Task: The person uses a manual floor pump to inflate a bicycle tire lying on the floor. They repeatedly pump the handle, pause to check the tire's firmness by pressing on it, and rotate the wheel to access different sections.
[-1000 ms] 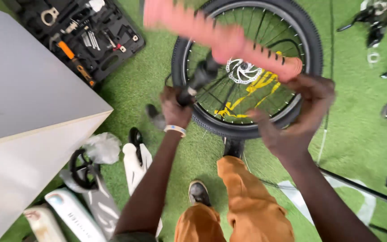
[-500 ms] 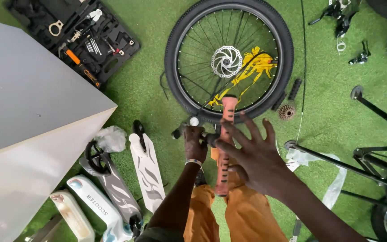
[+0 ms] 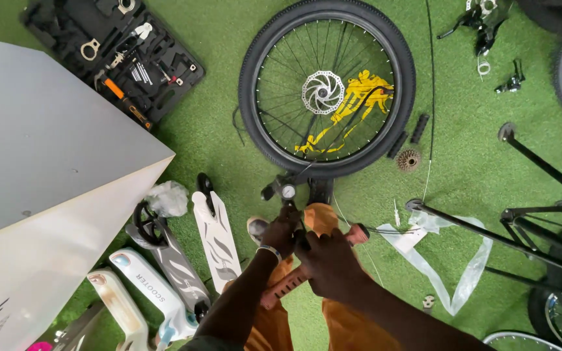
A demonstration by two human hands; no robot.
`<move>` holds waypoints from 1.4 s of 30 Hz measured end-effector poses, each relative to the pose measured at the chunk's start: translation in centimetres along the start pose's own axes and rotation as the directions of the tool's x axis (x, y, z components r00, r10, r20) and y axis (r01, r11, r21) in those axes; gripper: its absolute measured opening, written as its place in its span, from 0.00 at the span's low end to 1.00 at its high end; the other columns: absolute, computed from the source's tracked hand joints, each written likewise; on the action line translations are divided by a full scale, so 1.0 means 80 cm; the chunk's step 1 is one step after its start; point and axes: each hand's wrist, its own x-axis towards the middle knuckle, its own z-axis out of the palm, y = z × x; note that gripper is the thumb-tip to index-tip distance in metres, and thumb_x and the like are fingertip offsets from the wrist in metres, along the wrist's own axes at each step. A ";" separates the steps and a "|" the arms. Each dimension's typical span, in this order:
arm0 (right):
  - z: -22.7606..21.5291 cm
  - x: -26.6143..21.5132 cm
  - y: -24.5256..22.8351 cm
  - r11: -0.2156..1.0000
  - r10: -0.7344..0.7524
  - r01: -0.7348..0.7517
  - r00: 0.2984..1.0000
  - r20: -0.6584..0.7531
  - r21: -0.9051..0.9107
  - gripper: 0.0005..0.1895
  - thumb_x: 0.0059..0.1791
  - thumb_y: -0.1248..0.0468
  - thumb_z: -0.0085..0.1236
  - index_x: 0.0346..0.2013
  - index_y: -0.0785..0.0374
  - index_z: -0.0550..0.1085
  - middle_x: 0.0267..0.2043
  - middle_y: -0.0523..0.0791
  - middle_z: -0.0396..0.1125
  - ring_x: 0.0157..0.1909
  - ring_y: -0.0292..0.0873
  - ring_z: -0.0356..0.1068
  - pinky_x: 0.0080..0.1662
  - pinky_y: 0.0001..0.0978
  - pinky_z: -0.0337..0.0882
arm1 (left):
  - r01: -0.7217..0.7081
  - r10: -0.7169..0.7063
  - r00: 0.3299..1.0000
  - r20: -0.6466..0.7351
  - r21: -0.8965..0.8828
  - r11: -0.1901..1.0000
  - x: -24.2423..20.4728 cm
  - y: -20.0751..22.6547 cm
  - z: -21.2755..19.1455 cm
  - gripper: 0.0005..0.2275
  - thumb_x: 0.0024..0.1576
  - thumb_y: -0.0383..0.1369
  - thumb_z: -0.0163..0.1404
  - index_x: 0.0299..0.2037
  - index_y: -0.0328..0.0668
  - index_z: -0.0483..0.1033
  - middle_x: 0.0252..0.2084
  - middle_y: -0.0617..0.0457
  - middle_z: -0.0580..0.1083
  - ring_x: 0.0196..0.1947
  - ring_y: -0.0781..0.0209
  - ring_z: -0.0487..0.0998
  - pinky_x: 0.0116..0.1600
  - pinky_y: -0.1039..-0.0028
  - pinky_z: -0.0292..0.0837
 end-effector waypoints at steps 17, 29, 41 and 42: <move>0.032 0.051 -0.093 0.932 0.303 -0.340 0.920 -0.248 -0.123 0.27 0.28 0.48 0.62 0.40 0.48 0.75 0.32 0.41 0.66 0.25 0.50 0.74 0.27 0.49 0.74 | 0.137 -0.124 0.906 0.405 -0.003 0.991 -0.013 -0.043 -0.069 0.22 0.53 0.47 0.55 0.59 0.63 0.74 0.58 0.48 0.78 0.61 0.44 0.77 0.65 0.53 0.71; -0.013 0.039 -0.112 0.787 0.588 -0.616 0.729 0.351 -0.039 0.47 0.33 0.23 0.60 0.42 0.61 0.71 0.35 0.53 0.76 0.42 0.60 0.79 0.44 0.58 0.76 | -0.225 0.180 0.930 0.321 0.109 0.968 -0.148 0.018 -0.221 0.18 0.51 0.45 0.56 0.46 0.46 0.70 0.38 0.45 0.80 0.44 0.41 0.83 0.51 0.50 0.77; -0.111 -0.059 -0.139 0.890 0.430 -0.434 0.901 -0.059 -0.138 0.11 0.43 0.47 0.58 0.26 0.48 0.74 0.17 0.42 0.70 0.17 0.48 0.71 0.19 0.44 0.64 | -0.047 -0.001 0.966 0.258 0.180 0.983 -0.229 0.177 -0.330 0.14 0.47 0.47 0.54 0.35 0.48 0.75 0.27 0.48 0.79 0.28 0.40 0.81 0.27 0.50 0.73; -0.080 -0.052 -0.129 0.887 0.436 -0.440 0.898 -0.064 -0.141 0.11 0.43 0.47 0.58 0.26 0.48 0.74 0.17 0.42 0.70 0.17 0.48 0.71 0.19 0.44 0.64 | -0.056 0.008 0.966 0.257 0.180 0.982 -0.209 0.162 -0.309 0.14 0.47 0.47 0.54 0.35 0.48 0.75 0.27 0.48 0.79 0.28 0.40 0.81 0.27 0.50 0.73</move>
